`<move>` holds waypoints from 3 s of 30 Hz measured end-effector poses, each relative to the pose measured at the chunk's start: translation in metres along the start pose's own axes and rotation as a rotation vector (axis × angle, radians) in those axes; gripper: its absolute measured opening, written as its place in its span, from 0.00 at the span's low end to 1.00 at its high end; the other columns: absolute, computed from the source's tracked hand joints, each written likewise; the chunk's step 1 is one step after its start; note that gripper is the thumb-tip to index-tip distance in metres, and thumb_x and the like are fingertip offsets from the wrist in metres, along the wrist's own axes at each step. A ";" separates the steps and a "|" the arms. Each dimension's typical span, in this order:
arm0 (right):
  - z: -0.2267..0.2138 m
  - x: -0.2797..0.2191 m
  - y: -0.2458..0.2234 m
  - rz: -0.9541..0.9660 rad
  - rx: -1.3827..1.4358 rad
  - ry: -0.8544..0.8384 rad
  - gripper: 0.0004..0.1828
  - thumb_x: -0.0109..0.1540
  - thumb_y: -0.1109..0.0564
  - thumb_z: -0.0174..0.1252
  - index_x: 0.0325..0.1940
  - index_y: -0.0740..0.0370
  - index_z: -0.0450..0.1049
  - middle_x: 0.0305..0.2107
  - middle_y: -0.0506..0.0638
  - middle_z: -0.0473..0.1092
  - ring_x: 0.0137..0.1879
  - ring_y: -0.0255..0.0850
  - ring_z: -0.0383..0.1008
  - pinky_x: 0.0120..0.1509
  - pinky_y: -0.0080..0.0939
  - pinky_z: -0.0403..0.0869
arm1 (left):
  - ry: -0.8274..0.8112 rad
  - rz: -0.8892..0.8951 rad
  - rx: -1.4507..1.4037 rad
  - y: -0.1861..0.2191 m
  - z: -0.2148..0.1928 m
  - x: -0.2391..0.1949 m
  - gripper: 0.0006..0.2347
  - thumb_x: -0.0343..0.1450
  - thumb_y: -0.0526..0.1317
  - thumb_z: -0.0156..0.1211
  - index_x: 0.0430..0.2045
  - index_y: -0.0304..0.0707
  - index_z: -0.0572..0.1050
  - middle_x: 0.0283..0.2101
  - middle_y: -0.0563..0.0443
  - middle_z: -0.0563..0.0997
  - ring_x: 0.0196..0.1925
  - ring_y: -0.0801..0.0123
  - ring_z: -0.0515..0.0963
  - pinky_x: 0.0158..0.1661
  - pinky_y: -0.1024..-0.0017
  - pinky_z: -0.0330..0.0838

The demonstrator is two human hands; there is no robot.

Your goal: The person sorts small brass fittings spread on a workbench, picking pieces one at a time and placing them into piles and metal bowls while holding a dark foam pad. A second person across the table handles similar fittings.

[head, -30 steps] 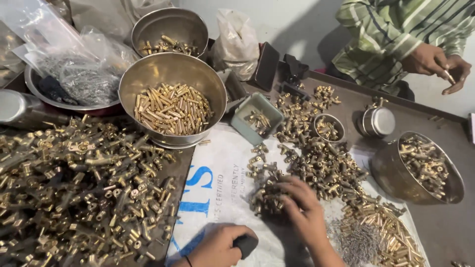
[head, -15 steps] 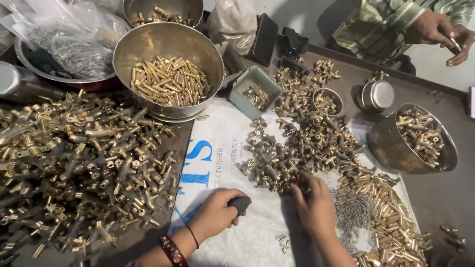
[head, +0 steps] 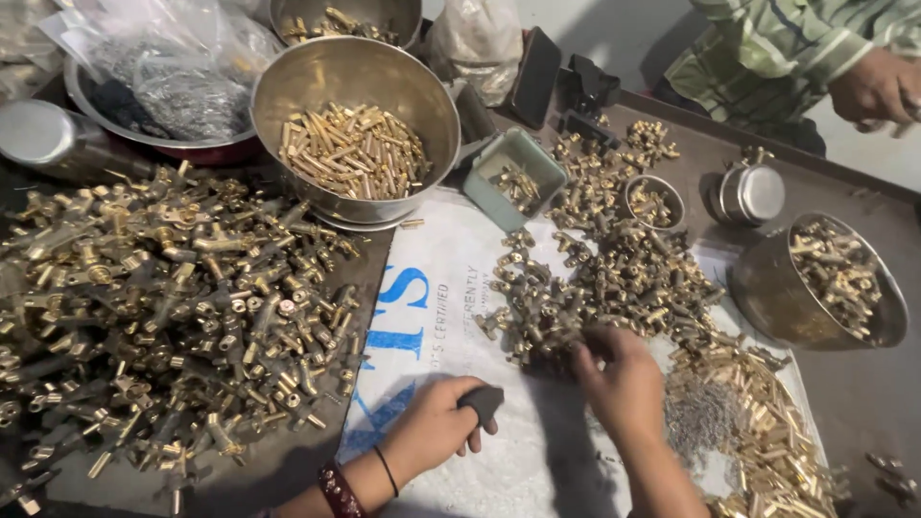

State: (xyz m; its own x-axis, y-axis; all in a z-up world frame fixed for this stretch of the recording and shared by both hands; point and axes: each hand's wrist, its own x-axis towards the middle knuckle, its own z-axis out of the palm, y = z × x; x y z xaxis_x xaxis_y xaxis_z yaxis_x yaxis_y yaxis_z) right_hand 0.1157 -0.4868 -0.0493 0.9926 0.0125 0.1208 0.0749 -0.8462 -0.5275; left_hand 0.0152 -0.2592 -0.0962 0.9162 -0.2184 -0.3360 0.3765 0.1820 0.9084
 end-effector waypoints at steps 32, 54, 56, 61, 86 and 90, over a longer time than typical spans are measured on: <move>-0.033 0.079 0.151 -0.241 -0.603 0.220 0.12 0.56 0.50 0.65 0.44 0.48 0.85 0.59 0.50 0.71 0.70 0.52 0.64 0.72 0.54 0.64 | -0.190 -0.081 0.012 0.007 0.005 0.016 0.19 0.66 0.24 0.50 0.47 0.38 0.82 0.31 0.51 0.83 0.26 0.77 0.81 0.26 0.76 0.75; 0.027 -0.069 0.001 -0.125 0.661 -0.395 0.08 0.58 0.63 0.67 0.42 0.64 0.81 0.40 0.49 0.80 0.49 0.37 0.79 0.56 0.36 0.76 | -0.160 0.073 0.254 -0.030 0.002 0.015 0.14 0.65 0.28 0.55 0.43 0.32 0.80 0.22 0.52 0.79 0.21 0.76 0.77 0.24 0.75 0.71; 0.018 -0.069 -0.007 -0.259 0.570 -0.336 0.07 0.57 0.62 0.68 0.40 0.63 0.82 0.40 0.50 0.80 0.50 0.39 0.80 0.57 0.37 0.76 | -0.168 0.081 0.217 -0.039 0.000 0.020 0.15 0.64 0.28 0.55 0.44 0.33 0.80 0.23 0.53 0.79 0.21 0.76 0.77 0.24 0.75 0.71; -0.020 -0.061 0.012 -0.512 0.403 -0.238 0.06 0.60 0.62 0.64 0.41 0.60 0.82 0.44 0.52 0.78 0.52 0.45 0.79 0.59 0.42 0.73 | -0.184 0.068 0.109 -0.029 0.002 0.021 0.19 0.63 0.26 0.54 0.48 0.36 0.79 0.25 0.53 0.80 0.21 0.76 0.77 0.23 0.76 0.72; -0.045 -0.052 -0.018 -0.112 0.768 -0.470 0.09 0.57 0.69 0.65 0.40 0.68 0.80 0.41 0.51 0.77 0.47 0.38 0.80 0.53 0.40 0.79 | -0.161 0.035 0.074 0.014 0.026 -0.035 0.12 0.67 0.32 0.56 0.43 0.34 0.80 0.18 0.56 0.77 0.17 0.80 0.74 0.20 0.77 0.66; -0.003 -0.063 -0.033 0.129 0.984 -0.575 0.08 0.58 0.67 0.63 0.40 0.71 0.81 0.36 0.53 0.82 0.44 0.40 0.82 0.52 0.40 0.79 | -0.108 0.043 0.082 0.017 0.012 -0.035 0.11 0.67 0.33 0.58 0.42 0.39 0.81 0.20 0.58 0.77 0.19 0.81 0.73 0.22 0.76 0.66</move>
State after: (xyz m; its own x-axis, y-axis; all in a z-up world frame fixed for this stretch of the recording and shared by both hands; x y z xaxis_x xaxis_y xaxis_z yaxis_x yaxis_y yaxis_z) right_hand 0.0509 -0.4608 -0.0371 0.8764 0.4115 -0.2502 -0.2392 -0.0789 -0.9677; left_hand -0.0117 -0.2596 -0.0664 0.9095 -0.3148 -0.2715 0.3206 0.1154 0.9402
